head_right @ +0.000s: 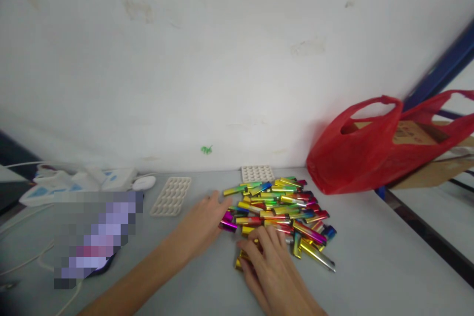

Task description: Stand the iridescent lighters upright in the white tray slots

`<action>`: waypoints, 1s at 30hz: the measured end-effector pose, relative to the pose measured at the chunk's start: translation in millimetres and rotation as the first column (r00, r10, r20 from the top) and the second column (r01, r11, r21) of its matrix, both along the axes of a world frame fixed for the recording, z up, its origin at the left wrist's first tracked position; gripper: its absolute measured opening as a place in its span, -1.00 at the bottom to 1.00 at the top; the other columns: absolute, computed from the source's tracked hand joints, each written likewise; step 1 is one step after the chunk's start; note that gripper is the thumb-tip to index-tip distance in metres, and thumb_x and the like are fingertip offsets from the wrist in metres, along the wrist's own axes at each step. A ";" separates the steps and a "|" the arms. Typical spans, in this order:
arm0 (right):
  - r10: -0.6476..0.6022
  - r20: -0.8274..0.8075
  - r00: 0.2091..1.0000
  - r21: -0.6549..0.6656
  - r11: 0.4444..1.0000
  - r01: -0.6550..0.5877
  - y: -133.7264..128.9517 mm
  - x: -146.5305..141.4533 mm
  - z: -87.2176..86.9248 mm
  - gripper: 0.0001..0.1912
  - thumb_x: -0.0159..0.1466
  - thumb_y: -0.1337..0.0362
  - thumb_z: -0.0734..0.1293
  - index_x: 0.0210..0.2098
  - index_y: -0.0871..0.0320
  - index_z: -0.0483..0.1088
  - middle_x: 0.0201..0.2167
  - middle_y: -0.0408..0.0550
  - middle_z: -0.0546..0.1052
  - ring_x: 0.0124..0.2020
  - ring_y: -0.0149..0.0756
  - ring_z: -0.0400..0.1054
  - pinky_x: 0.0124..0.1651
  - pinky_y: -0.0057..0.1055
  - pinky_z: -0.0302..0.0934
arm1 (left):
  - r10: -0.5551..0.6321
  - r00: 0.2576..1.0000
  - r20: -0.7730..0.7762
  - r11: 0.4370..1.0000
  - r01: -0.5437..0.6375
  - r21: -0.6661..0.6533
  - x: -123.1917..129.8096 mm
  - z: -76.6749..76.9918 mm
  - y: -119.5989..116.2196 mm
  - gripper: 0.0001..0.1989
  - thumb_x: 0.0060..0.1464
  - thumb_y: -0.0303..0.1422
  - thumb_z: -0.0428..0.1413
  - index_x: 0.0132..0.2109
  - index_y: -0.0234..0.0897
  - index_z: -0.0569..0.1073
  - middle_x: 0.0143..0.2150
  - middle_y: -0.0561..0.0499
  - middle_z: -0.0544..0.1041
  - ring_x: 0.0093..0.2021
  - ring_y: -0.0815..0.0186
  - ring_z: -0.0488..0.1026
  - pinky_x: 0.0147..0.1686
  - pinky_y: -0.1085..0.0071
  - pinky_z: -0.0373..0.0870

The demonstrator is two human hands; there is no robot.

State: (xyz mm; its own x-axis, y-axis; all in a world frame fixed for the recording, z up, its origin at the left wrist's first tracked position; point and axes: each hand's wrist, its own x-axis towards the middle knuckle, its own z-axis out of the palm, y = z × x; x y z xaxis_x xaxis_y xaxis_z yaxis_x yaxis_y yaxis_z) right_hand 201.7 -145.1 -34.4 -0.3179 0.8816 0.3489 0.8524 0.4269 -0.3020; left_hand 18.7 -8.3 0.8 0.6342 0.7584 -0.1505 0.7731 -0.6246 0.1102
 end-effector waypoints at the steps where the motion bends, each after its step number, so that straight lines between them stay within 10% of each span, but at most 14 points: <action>1: 0.004 -0.005 1.000 -0.002 1.000 -0.004 0.1 0.0 0.4 -0.71 0.47 0.47 0.30 0.11 0.06 0.39 -0.03 0.04 0.51 -0.04 -0.04 0.41 0.04 -0.10 0.35 | 0.007 1.000 0.006 1.000 -0.007 0.000 -4.1 -1.0 0.9 -0.51 0.23 -0.64 0.22 0.24 -0.20 0.45 0.18 -0.28 0.51 0.08 -0.10 0.62 0.04 0.08 0.61; 10: -0.015 -0.071 0.997 -0.004 1.000 0.014 0.0 -1.2 -4.6 -0.72 0.46 0.45 0.34 0.09 0.04 0.43 -0.02 0.01 0.51 -0.03 -0.05 0.38 0.05 -0.13 0.32 | 0.027 0.994 0.105 1.000 -0.026 -0.014 -12.6 10.1 7.1 -0.68 0.38 -0.52 0.11 0.19 -0.15 0.40 0.09 -0.14 0.49 -0.07 0.07 0.64 -0.08 0.26 0.57; 23: -0.033 -0.048 0.998 0.027 0.999 0.034 1.7 -0.7 -11.7 -0.67 0.42 0.46 0.33 0.14 0.06 0.43 0.15 0.13 0.54 0.15 0.11 0.40 0.14 0.01 0.37 | -0.188 0.959 0.214 0.982 0.176 0.075 127.1 20.6 3.4 -0.67 0.36 -0.54 0.16 0.22 -0.33 0.46 0.18 -0.35 0.52 0.07 -0.06 0.67 0.01 0.14 0.65; 30: -0.050 -0.067 0.997 0.004 0.999 0.050 1.4 0.0 -12.2 -0.71 0.44 0.44 0.32 0.10 0.06 0.44 0.22 0.13 0.52 0.24 0.14 0.37 0.22 0.06 0.37 | -0.196 0.959 0.206 0.979 0.178 0.103 140.5 17.5 4.0 -0.63 0.31 -0.50 0.27 0.21 -0.42 0.46 0.14 -0.40 0.56 0.14 -0.13 0.62 0.07 0.04 0.64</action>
